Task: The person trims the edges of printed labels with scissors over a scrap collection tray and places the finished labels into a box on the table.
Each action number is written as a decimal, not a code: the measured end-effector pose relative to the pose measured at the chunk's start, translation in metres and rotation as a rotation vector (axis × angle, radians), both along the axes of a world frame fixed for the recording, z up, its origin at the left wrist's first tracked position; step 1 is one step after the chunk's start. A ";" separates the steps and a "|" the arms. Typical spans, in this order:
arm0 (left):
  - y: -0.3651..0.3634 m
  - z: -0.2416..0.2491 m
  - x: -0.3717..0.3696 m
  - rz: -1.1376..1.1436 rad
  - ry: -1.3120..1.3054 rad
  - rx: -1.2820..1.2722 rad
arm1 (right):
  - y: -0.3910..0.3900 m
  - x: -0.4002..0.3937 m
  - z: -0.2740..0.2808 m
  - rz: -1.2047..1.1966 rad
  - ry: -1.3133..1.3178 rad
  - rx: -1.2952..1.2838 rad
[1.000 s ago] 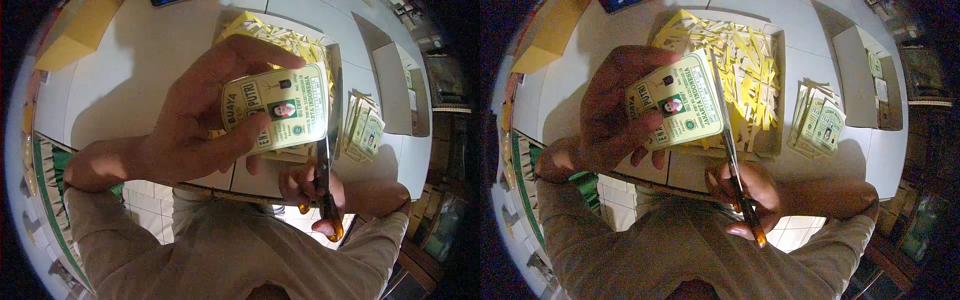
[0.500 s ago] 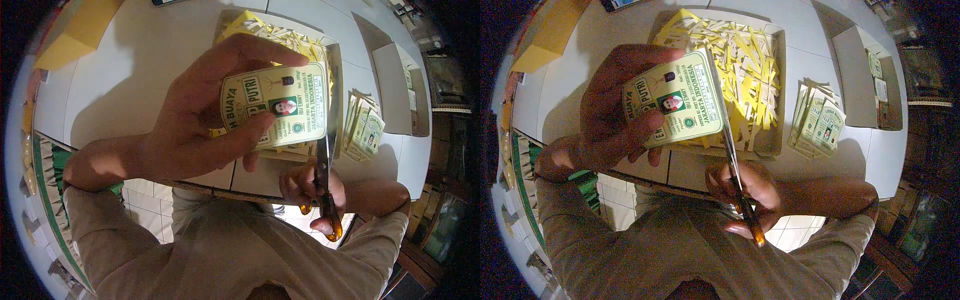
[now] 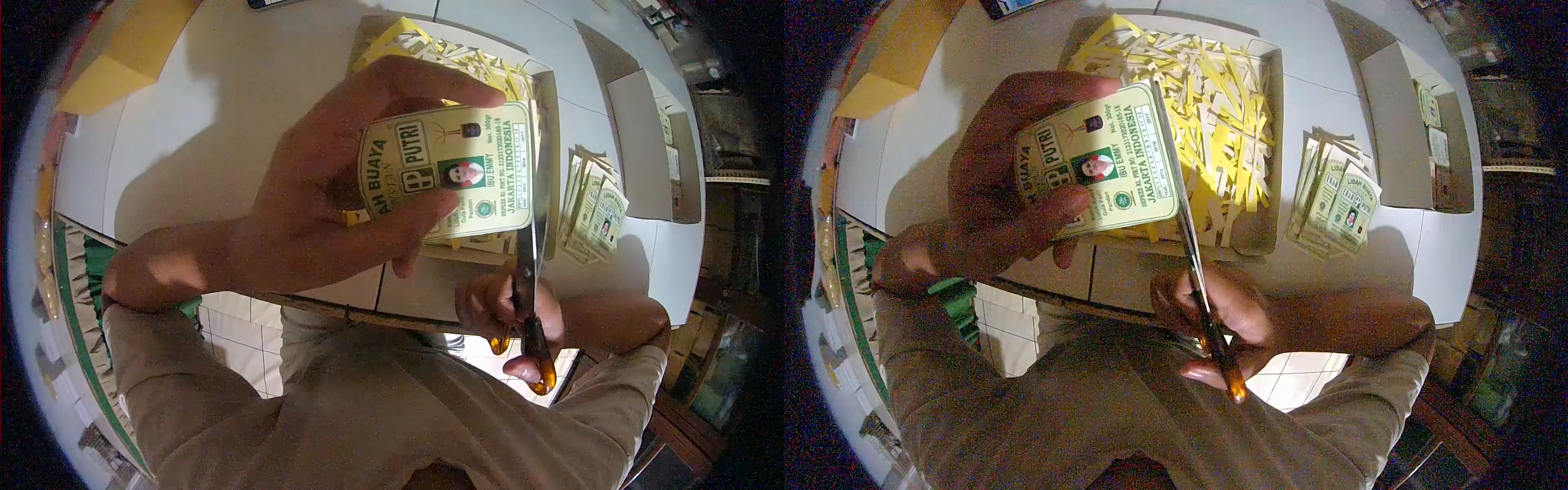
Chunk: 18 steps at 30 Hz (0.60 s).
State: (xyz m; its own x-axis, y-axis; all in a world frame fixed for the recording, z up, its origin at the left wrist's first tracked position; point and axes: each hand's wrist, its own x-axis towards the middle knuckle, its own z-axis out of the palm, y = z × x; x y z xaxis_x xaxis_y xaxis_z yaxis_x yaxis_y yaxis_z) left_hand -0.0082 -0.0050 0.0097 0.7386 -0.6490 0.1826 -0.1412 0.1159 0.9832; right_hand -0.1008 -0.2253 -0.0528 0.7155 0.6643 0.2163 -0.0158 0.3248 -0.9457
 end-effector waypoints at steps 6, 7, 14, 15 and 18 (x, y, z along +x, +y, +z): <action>0.000 -0.002 -0.003 -0.071 0.054 -0.040 | 0.014 0.007 0.002 0.018 -0.031 0.219; 0.000 -0.003 -0.003 -0.072 0.054 -0.040 | 0.014 0.006 0.001 0.017 -0.031 0.219; 0.001 -0.005 -0.005 -0.122 -0.064 -0.016 | 0.012 0.005 0.000 0.056 -0.004 0.233; 0.001 -0.005 -0.006 -0.110 -0.077 -0.004 | 0.011 0.004 0.000 0.046 0.001 0.215; 0.002 -0.002 -0.005 -0.107 -0.118 0.044 | 0.016 0.006 0.002 0.057 0.040 0.291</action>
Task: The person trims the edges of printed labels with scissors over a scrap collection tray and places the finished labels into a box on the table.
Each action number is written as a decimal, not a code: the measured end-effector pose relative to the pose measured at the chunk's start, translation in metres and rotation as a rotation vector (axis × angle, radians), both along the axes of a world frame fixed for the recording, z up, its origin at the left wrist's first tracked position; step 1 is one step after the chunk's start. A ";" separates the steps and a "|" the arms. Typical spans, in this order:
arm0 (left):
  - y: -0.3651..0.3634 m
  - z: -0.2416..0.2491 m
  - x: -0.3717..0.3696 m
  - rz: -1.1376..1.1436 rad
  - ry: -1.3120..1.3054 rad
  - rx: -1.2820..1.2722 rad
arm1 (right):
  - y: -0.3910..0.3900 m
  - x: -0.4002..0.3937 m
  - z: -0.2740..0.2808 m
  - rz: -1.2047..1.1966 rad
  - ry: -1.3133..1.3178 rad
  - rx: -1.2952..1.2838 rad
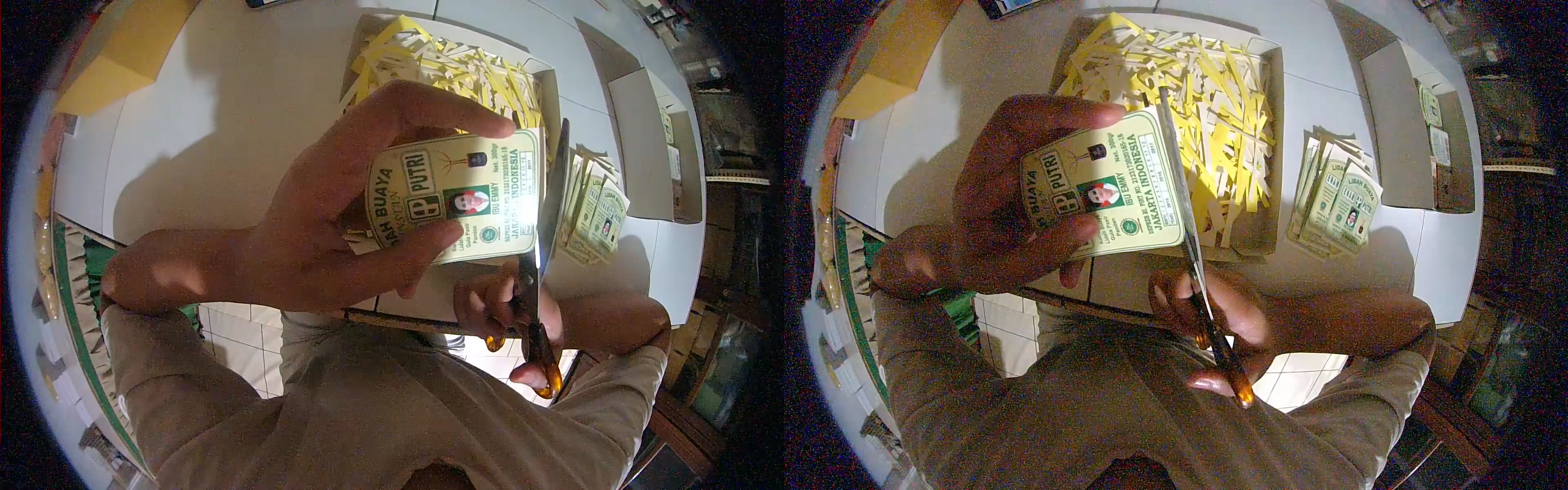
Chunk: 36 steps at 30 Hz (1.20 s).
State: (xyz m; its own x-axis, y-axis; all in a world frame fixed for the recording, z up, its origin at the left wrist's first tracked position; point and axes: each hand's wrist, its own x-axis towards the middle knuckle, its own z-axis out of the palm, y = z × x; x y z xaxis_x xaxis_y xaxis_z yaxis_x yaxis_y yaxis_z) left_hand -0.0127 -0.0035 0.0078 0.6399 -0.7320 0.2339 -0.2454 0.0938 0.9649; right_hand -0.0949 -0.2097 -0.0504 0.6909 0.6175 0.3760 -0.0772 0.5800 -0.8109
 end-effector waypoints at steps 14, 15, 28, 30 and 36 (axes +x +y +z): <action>0.000 -0.002 0.001 -0.007 -0.006 -0.018 | -0.010 0.000 0.001 0.001 -0.064 -0.146; 0.001 -0.001 0.001 0.014 -0.041 -0.002 | -0.011 0.001 0.000 0.027 -0.070 -0.163; -0.002 -0.005 0.000 0.010 -0.108 -0.017 | -0.003 -0.002 -0.006 -0.033 -0.062 -0.031; -0.003 -0.005 0.000 0.020 -0.150 -0.015 | -0.003 -0.002 -0.003 -0.042 -0.069 -0.056; -0.005 -0.006 0.001 0.047 -0.245 -0.013 | -0.007 0.001 -0.001 0.001 -0.078 -0.111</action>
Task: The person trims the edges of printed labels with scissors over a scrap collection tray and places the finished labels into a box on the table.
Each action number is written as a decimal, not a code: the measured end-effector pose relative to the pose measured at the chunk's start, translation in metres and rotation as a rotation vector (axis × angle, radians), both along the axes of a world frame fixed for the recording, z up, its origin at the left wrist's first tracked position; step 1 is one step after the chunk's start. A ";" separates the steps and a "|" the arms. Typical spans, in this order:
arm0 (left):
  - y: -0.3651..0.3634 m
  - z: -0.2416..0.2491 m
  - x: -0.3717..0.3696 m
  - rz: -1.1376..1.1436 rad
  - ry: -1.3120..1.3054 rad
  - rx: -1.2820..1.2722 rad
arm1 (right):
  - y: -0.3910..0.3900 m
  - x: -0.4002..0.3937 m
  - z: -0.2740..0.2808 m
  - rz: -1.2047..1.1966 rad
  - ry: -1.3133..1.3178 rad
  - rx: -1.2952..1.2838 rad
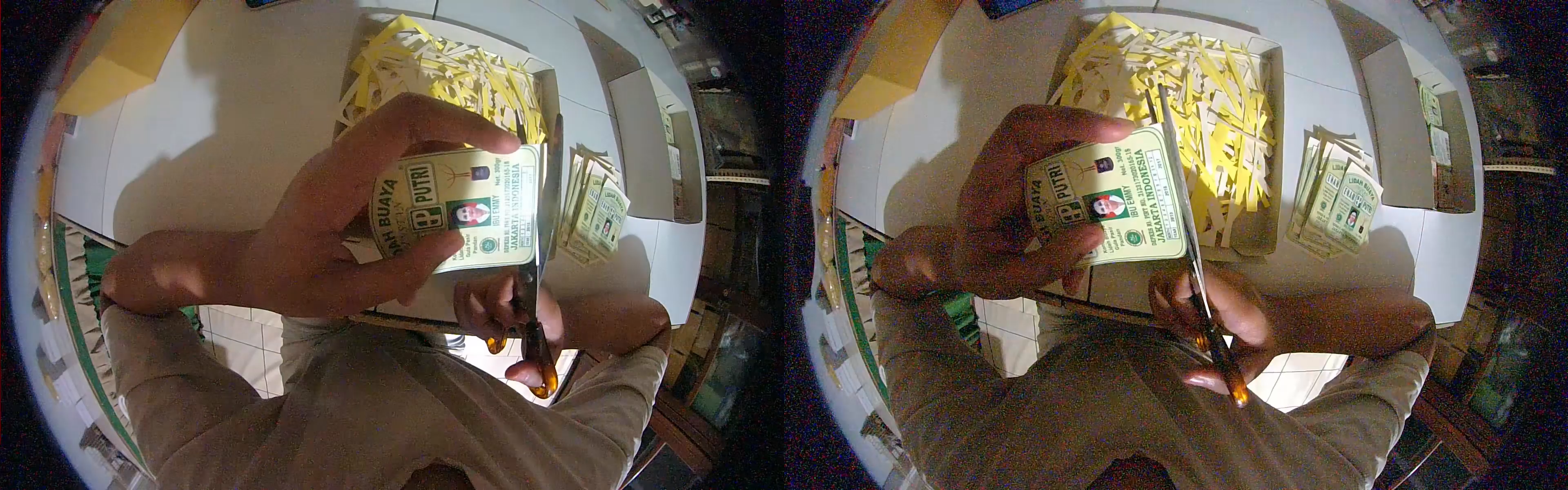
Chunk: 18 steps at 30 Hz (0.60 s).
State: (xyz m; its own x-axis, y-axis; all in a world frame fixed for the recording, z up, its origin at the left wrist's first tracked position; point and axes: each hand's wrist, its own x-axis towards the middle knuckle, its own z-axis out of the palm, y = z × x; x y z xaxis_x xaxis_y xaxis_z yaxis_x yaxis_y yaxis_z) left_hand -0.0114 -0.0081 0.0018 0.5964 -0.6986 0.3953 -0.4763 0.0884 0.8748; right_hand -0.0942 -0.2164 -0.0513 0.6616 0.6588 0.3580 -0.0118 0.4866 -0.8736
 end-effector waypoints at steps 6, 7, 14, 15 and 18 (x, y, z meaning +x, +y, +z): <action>0.001 0.000 0.000 0.008 0.004 0.003 | -0.012 -0.003 -0.006 0.001 -0.055 -0.137; 0.001 -0.001 0.000 0.011 0.005 0.005 | -0.011 -0.005 -0.006 0.001 -0.055 -0.137; 0.000 -0.003 -0.005 -0.082 0.184 -0.013 | 0.008 -0.006 -0.001 -0.058 0.086 0.079; 0.000 -0.003 -0.005 -0.078 0.163 -0.014 | 0.010 -0.007 -0.001 -0.078 0.106 0.117; -0.001 -0.004 -0.004 -0.071 0.119 -0.015 | 0.008 -0.004 -0.004 -0.033 0.071 0.116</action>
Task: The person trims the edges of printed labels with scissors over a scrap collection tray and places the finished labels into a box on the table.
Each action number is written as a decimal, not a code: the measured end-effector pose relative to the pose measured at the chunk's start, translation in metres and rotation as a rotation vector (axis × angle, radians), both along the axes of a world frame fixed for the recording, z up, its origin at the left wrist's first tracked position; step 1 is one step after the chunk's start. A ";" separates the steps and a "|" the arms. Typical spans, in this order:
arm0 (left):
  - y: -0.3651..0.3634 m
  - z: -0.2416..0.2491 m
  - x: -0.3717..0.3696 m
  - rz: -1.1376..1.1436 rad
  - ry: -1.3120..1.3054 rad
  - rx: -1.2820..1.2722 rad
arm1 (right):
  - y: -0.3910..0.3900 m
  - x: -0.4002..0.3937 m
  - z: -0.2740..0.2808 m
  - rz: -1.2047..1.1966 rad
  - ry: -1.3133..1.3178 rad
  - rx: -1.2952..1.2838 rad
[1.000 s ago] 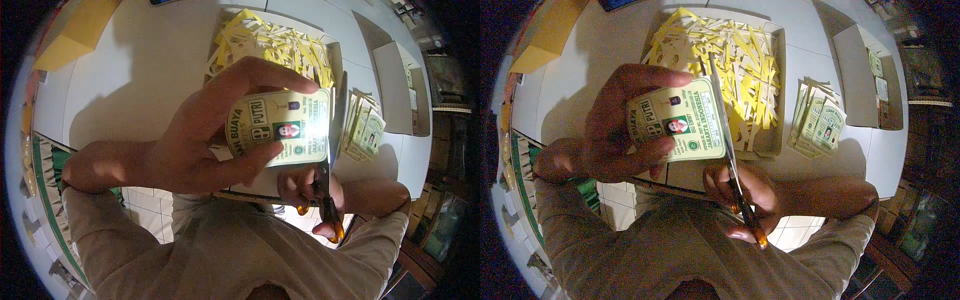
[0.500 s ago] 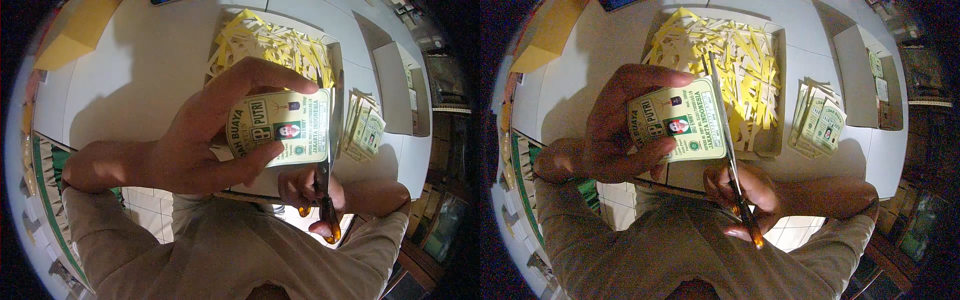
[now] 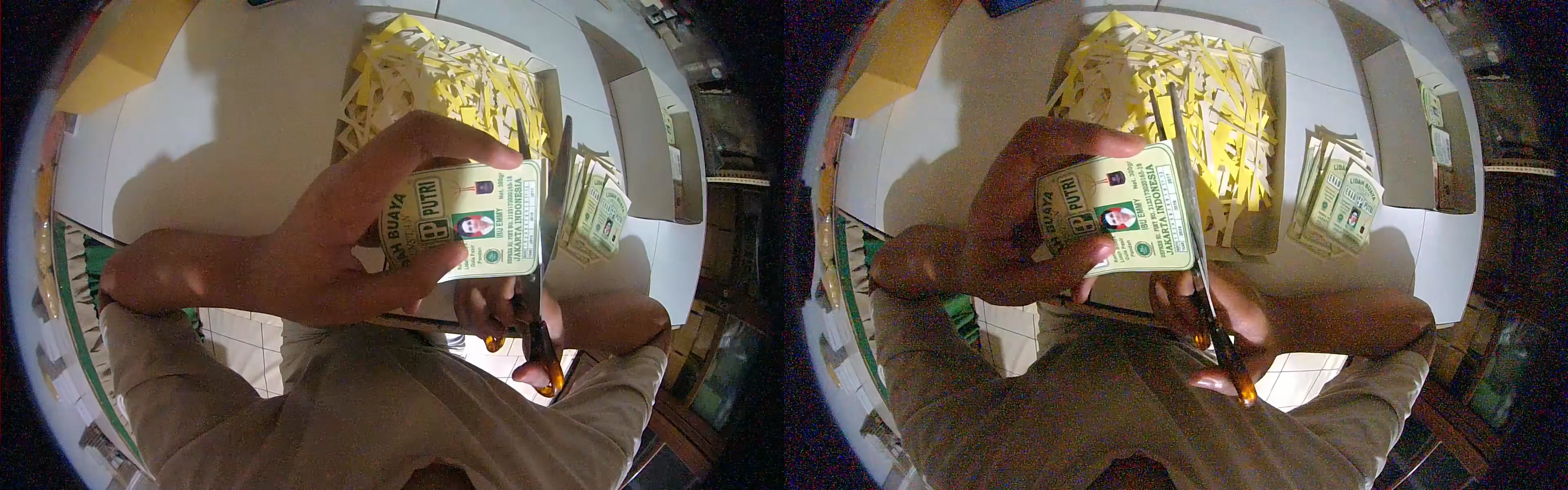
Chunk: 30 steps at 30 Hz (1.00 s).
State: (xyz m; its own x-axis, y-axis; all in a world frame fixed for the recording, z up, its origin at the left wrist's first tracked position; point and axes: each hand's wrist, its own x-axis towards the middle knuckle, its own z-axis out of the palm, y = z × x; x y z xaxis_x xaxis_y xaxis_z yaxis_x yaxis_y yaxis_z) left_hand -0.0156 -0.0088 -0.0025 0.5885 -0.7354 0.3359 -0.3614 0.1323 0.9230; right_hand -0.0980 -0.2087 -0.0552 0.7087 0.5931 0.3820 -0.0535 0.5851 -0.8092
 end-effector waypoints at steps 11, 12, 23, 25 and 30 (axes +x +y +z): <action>0.000 -0.001 -0.001 0.021 -0.081 -0.007 | -0.005 0.001 0.004 0.020 -0.025 -0.068; 0.000 -0.001 -0.001 0.022 -0.086 -0.007 | -0.006 0.002 0.004 0.028 -0.042 -0.103; -0.002 -0.004 -0.003 0.029 -0.146 -0.018 | -0.005 0.003 -0.002 0.066 -0.055 -0.026; -0.001 -0.003 -0.004 0.028 -0.136 -0.023 | -0.004 0.001 -0.006 0.048 -0.083 -0.041; -0.001 -0.003 0.001 0.030 -0.304 -0.012 | -0.005 -0.002 -0.004 0.008 -0.089 -0.054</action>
